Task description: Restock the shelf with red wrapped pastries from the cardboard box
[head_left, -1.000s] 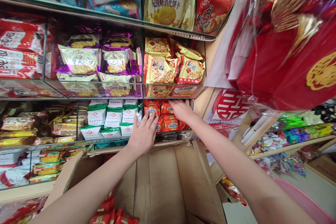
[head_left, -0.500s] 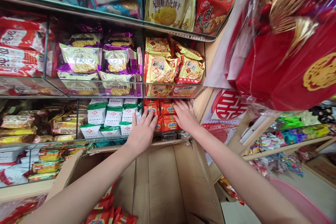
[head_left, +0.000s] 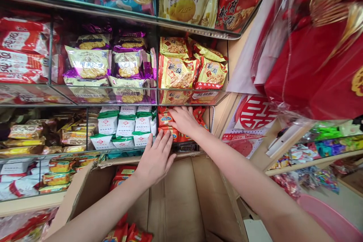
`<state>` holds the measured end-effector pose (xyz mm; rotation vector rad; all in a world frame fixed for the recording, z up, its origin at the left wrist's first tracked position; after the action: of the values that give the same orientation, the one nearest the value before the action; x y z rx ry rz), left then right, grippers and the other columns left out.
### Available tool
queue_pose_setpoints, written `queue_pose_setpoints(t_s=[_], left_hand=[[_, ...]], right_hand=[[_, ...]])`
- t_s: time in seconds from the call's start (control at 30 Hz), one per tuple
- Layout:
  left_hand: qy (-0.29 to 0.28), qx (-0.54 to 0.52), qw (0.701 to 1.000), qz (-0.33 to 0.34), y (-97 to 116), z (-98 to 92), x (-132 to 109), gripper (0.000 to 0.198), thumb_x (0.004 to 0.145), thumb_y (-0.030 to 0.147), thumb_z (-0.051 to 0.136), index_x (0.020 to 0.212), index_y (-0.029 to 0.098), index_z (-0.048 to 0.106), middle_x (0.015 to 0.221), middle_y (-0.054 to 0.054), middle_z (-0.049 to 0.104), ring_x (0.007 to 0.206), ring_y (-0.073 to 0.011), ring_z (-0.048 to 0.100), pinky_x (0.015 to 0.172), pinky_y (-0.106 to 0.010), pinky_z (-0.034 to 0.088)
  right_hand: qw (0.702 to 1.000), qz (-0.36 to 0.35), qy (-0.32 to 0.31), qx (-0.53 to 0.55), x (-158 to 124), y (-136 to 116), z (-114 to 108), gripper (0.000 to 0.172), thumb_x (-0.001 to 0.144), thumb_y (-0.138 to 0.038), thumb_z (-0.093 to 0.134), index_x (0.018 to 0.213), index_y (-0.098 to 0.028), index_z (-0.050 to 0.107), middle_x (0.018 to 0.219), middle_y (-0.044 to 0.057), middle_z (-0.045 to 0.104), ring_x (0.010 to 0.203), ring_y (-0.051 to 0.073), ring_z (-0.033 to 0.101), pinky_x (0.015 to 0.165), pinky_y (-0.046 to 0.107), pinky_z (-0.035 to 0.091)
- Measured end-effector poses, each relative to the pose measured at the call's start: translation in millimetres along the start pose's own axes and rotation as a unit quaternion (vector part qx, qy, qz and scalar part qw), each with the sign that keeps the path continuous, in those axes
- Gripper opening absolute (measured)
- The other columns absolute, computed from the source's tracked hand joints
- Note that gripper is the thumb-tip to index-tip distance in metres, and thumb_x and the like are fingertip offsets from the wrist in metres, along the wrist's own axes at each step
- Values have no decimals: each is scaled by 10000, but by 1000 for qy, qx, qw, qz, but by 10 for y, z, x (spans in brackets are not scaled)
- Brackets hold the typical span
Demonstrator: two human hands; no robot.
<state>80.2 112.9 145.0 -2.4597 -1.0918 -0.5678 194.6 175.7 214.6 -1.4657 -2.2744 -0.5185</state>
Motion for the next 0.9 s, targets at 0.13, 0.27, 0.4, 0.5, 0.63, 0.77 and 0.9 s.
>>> queue_pose_setpoints(t_s=[0.13, 0.27, 0.4, 0.5, 0.63, 0.77, 0.9], left_hand=[[0, -1, 1000, -3, -26, -13, 11, 500, 877, 404, 319, 1296, 156, 430, 1385, -124, 421, 1303, -309, 313, 1046, -570, 225], [5, 3, 1000, -7, -52, -6, 45, 521, 876, 410, 321, 1305, 130, 414, 1397, -149, 395, 1307, -326, 296, 1048, -585, 199], [5, 8, 1000, -4, -73, 15, 77, 537, 874, 414, 324, 1306, 108, 408, 1400, -156, 387, 1309, -337, 286, 1047, -588, 195], [6, 12, 1000, -4, -78, 15, 77, 534, 874, 415, 323, 1309, 116, 404, 1397, -154, 394, 1306, -331, 294, 1047, -591, 189], [6, 16, 1000, -5, -80, -18, 78, 518, 875, 414, 325, 1303, 137, 413, 1380, -151, 422, 1295, -327, 317, 1037, -617, 173], [8, 23, 1000, -8, -99, -48, 118, 516, 883, 416, 297, 1288, 126, 433, 1375, -171, 423, 1285, -331, 333, 1026, -641, 145], [17, 33, 999, -16, -134, -55, 190, 583, 871, 461, 307, 1312, 91, 395, 1398, -172, 384, 1332, -346, 223, 1043, -631, 103]], right_hand=[[1000, -4, -2, -8, 49, 21, -16, 297, 786, -321, 584, 1045, -178, 559, 1107, 107, 557, 1065, 281, 426, 876, 463, 294], [1000, -18, -20, -11, 53, 3, -42, 299, 780, -309, 580, 1039, -168, 535, 1097, 103, 562, 1034, 272, 459, 860, 456, 313], [999, -30, -13, -22, 48, -35, -75, 269, 799, -254, 536, 1050, -158, 535, 1131, 111, 546, 1080, 271, 437, 889, 455, 301], [999, -22, -7, -28, 44, -38, -87, 256, 790, -255, 531, 1020, -145, 540, 1115, 119, 549, 1066, 279, 442, 869, 434, 325], [1000, 4, 0, -31, 44, -17, -73, 276, 792, -288, 540, 1026, -144, 519, 1071, 129, 567, 1002, 277, 478, 848, 416, 340], [997, 31, 44, -49, 64, -10, -33, 223, 854, -258, 458, 1037, -148, 522, 1052, 125, 588, 1000, 276, 487, 879, 408, 319], [999, 29, 35, -22, 100, -5, 30, 242, 891, -206, 377, 1093, -188, 509, 1115, 103, 587, 1044, 262, 478, 892, 421, 304]])
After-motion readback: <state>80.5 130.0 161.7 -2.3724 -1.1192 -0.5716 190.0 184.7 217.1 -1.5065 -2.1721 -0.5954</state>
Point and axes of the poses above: each hand's wrist, its own x-axis towards the middle knuckle, its own z-axis out of the palm, y = z × x, the point moved 4 cm from there along x, towards the middle knuckle
